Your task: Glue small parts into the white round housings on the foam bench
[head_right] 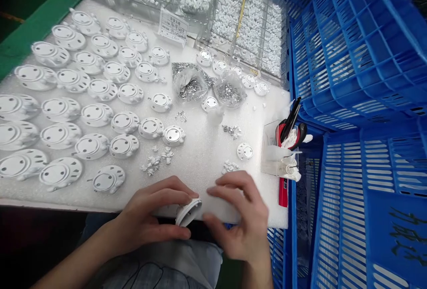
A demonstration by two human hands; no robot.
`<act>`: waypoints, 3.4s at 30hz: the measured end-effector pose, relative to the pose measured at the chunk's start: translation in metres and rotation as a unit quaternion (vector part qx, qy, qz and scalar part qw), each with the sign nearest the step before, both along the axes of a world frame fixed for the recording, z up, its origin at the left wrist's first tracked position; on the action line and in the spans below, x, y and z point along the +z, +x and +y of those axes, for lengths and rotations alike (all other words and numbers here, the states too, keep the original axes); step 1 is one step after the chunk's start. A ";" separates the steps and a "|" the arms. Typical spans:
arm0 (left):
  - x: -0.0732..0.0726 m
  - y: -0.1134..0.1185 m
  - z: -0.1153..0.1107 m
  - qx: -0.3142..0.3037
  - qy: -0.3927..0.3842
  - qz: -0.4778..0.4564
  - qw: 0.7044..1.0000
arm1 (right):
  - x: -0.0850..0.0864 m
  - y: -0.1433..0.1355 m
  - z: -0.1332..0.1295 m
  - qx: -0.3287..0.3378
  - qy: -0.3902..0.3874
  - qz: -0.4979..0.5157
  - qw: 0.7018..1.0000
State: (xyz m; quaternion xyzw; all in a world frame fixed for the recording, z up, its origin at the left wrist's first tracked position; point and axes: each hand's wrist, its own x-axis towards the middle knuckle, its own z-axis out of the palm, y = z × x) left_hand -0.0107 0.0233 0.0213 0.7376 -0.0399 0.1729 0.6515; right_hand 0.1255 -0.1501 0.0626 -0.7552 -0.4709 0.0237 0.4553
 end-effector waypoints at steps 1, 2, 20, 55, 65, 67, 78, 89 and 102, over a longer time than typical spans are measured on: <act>0.000 0.000 0.000 0.005 -0.010 0.001 1.000 | 0.006 0.009 0.004 -0.031 0.002 -0.003 0.999; -0.001 0.000 0.000 0.008 -0.019 0.002 1.000 | 0.011 0.019 0.011 -0.071 0.001 -0.008 0.997; 0.021 0.009 -0.005 0.000 -0.543 0.111 0.832 | 0.012 0.066 0.054 -0.043 0.243 0.346 0.905; 0.036 0.035 -0.023 0.074 -0.607 0.233 0.756 | -0.012 0.037 0.055 -0.072 0.204 0.122 0.969; 0.037 0.035 -0.023 0.070 -0.603 0.225 0.762 | -0.008 0.034 0.051 -0.059 0.176 0.094 0.978; 0.037 0.035 -0.023 0.069 -0.605 0.224 0.761 | -0.007 0.034 0.051 -0.057 0.177 0.086 0.979; 0.036 0.036 -0.023 0.069 -0.610 0.215 0.760 | -0.007 0.033 0.050 -0.055 0.179 0.075 0.979; 0.037 0.036 -0.023 0.068 -0.607 0.222 0.760 | -0.007 0.033 0.051 -0.060 0.176 0.067 0.980; 0.036 0.035 -0.023 0.069 -0.601 0.223 0.764 | -0.006 0.035 0.049 -0.041 0.178 0.043 0.982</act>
